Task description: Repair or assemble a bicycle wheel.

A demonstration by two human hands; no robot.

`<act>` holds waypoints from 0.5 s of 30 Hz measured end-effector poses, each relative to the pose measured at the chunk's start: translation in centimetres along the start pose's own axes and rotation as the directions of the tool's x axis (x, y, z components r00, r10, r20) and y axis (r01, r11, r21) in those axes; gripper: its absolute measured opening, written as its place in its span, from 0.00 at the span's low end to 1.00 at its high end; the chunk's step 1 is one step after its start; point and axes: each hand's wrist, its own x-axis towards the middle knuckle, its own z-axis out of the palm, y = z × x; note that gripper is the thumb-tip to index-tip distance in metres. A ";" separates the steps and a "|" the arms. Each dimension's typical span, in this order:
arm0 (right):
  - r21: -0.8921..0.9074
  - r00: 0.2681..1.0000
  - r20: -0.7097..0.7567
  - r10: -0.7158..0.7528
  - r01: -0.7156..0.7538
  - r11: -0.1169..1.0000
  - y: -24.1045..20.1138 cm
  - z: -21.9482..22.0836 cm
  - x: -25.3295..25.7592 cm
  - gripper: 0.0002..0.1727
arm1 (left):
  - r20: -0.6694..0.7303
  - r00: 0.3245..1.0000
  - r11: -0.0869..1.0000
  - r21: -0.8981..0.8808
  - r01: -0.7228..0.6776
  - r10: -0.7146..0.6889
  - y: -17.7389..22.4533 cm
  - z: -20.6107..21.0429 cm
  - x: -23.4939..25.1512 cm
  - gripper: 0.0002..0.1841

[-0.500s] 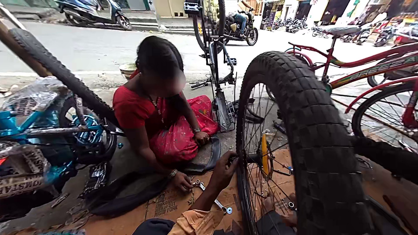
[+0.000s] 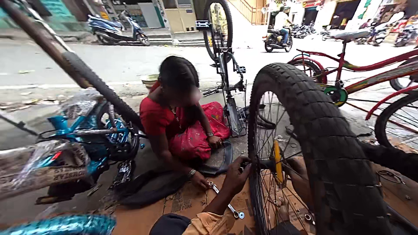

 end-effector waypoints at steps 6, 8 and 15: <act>-0.013 0.999 -0.037 -0.039 0.038 0.999 -2.9 0.4 -0.4 0.14 | -0.039 0.999 1.000 0.016 -0.020 0.021 -0.1 0.7 0.0 0.14; -0.001 0.999 -0.016 -0.039 0.039 0.999 -3.6 0.5 -0.3 0.14 | -0.042 0.999 0.999 0.025 -0.034 0.035 -0.1 0.7 0.1 0.14; 0.050 0.999 0.046 -0.027 0.024 0.998 -2.9 0.6 -0.4 0.16 | -0.009 0.998 0.994 0.092 -0.065 0.066 -0.1 1.0 0.6 0.13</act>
